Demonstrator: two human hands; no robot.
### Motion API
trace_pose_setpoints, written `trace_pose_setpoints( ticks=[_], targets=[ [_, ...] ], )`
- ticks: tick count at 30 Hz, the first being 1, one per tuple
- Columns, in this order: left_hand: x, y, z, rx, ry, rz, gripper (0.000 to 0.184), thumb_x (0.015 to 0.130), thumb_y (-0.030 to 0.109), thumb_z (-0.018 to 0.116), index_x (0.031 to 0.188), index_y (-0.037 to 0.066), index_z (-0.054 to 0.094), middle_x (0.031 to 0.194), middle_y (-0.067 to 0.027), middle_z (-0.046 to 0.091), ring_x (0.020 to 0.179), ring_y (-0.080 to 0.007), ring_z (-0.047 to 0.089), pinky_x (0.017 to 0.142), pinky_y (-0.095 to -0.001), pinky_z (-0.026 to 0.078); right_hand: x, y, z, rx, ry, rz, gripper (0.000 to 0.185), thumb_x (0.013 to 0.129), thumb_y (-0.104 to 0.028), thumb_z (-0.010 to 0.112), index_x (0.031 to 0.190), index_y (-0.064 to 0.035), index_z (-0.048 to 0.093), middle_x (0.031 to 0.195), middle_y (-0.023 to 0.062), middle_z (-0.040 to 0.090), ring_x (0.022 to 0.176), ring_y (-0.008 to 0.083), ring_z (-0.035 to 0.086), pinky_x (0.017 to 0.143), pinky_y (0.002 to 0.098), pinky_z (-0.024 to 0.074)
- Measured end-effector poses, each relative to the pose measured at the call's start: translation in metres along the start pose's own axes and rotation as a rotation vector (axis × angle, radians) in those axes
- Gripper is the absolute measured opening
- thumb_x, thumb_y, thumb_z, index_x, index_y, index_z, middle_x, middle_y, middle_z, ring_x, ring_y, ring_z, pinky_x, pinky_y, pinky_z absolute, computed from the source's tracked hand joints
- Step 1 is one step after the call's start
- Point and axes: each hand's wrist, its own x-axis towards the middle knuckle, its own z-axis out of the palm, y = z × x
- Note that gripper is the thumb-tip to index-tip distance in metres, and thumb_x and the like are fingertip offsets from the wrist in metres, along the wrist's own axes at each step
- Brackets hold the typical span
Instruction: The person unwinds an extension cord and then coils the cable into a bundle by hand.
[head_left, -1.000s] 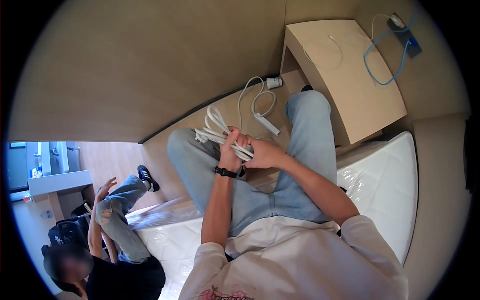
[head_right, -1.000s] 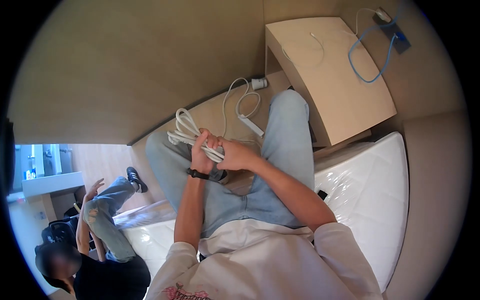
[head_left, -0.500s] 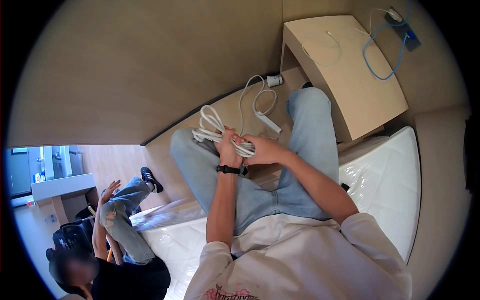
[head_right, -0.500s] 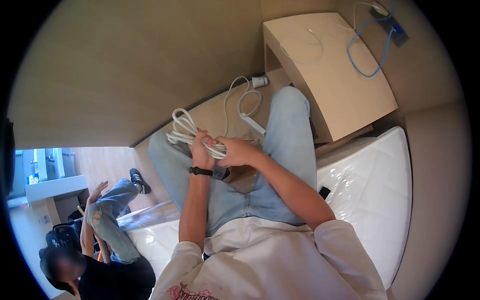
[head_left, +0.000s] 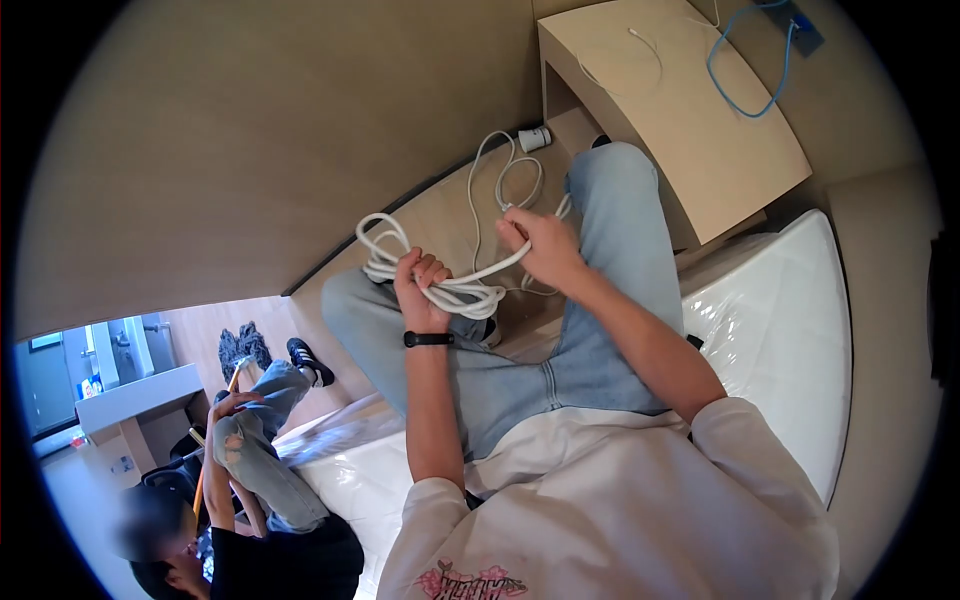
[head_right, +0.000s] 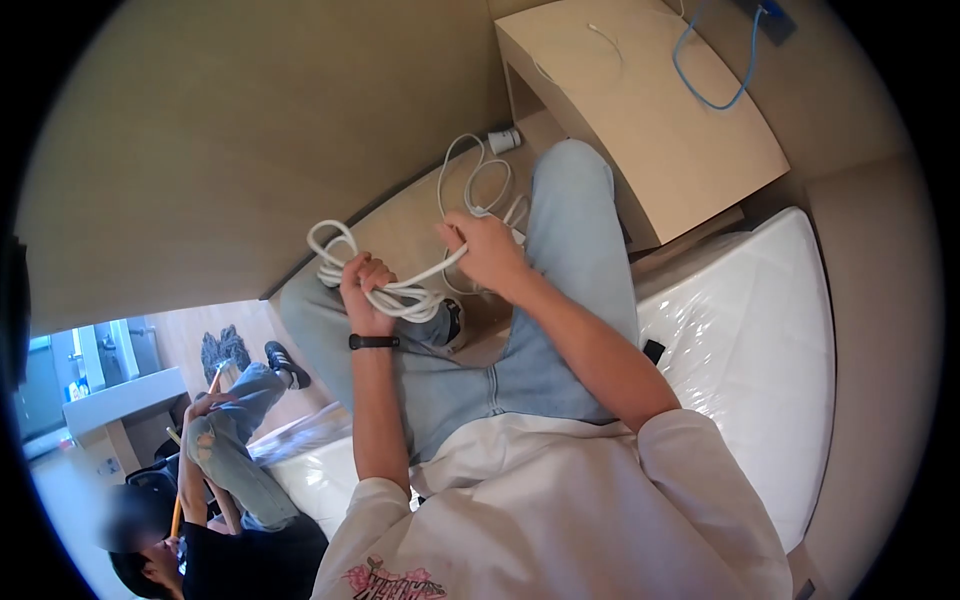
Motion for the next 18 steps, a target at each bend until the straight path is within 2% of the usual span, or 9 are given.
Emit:
trace_pose_setpoints(
  ticks=[1,2,4,5,9,11,15,17,18],
  targets=[
    [0.005,-0.001,-0.006,0.040,0.080,-0.052,0.014,0.088,0.013,0.058,0.079,0.012,0.047,0.058,0.0035,0.042,0.045,-0.0059,0.040,0.044,-0.0234,0.037,-0.003,-0.003,0.002,0.045,0.077,-0.079,0.010,0.082,-0.016,0.061,0.078,-0.0082,0.059,0.060,0.0140,0.056,0.055,0.0328,0.057,0.050,0.0404,0.0426],
    [0.012,-0.005,-0.012,0.035,0.082,-0.046,0.014,0.088,0.013,0.058,0.079,0.012,0.047,0.058,0.0035,0.042,0.045,-0.0059,0.040,0.044,-0.0234,0.037,-0.008,-0.004,0.003,0.046,0.069,-0.083,0.010,0.082,-0.016,0.061,0.078,-0.0082,0.059,0.060,0.0140,0.056,0.055,0.0328,0.057,0.050,0.0404,0.0426],
    [0.021,-0.018,-0.018,0.236,0.337,-0.071,0.016,0.086,0.013,0.062,0.079,0.013,0.047,0.058,0.0039,0.044,0.045,-0.0068,0.041,0.044,-0.0246,0.040,-0.021,-0.007,0.008,0.012,-0.108,-0.376,0.010,0.083,-0.016,0.061,0.079,-0.0072,0.059,0.059,0.0152,0.054,0.055,0.0336,0.056,0.050,0.0400,0.0423],
    [0.024,-0.020,-0.022,0.244,0.300,-0.085,0.016,0.085,0.012,0.063,0.081,0.013,0.048,0.059,0.0038,0.046,0.045,-0.0072,0.042,0.044,-0.0253,0.042,-0.025,-0.008,0.012,0.102,-0.166,-0.445,0.007,0.080,-0.014,0.063,0.080,-0.0077,0.059,0.061,0.0145,0.056,0.055,0.0332,0.057,0.051,0.0398,0.0430],
    [0.027,-0.023,-0.022,0.304,0.248,-0.155,0.015,0.085,0.012,0.063,0.080,0.013,0.049,0.060,0.0030,0.047,0.045,-0.0075,0.042,0.044,-0.0250,0.042,-0.033,-0.017,0.012,0.129,-0.319,-0.437,0.012,0.076,-0.012,0.066,0.087,-0.0104,0.063,0.068,0.0125,0.060,0.059,0.0326,0.058,0.052,0.0392,0.0443],
    [0.022,-0.026,-0.015,0.358,0.279,-0.146,0.015,0.084,0.012,0.064,0.080,0.013,0.050,0.060,0.0029,0.047,0.045,-0.0076,0.041,0.044,-0.0249,0.042,-0.035,-0.018,0.010,0.182,-0.375,-0.545,0.023,0.073,-0.013,0.068,0.096,-0.0128,0.065,0.076,0.0097,0.063,0.064,0.0317,0.059,0.055,0.0386,0.0454],
    [0.023,-0.022,-0.013,0.465,0.274,-0.086,0.018,0.082,0.012,0.066,0.076,0.012,0.050,0.060,0.0021,0.047,0.047,-0.0079,0.044,0.045,-0.0248,0.043,-0.033,-0.021,0.015,0.149,-0.457,-0.580,0.036,0.072,-0.017,0.071,0.108,-0.0147,0.064,0.079,0.0081,0.063,0.068,0.0307,0.060,0.058,0.0382,0.0468],
    [0.025,-0.031,-0.014,0.475,0.238,-0.171,0.018,0.081,0.012,0.067,0.076,0.011,0.050,0.061,0.0014,0.048,0.049,-0.0102,0.047,0.046,-0.0255,0.044,-0.035,-0.024,0.005,0.147,-0.465,-0.412,0.038,0.067,-0.020,0.075,0.103,-0.0144,0.064,0.085,0.0083,0.065,0.076,0.0296,0.063,0.065,0.0399,0.0501],
    [0.024,-0.028,-0.011,0.436,0.228,-0.234,0.018,0.081,0.012,0.068,0.076,0.010,0.051,0.061,0.0007,0.049,0.051,-0.0119,0.050,0.047,-0.0263,0.045,-0.035,-0.021,-0.001,0.128,-0.469,-0.406,0.038,0.067,-0.020,0.075,0.103,-0.0144,0.064,0.085,0.0083,0.065,0.076,0.0296,0.063,0.065,0.0399,0.0501]
  ],
)
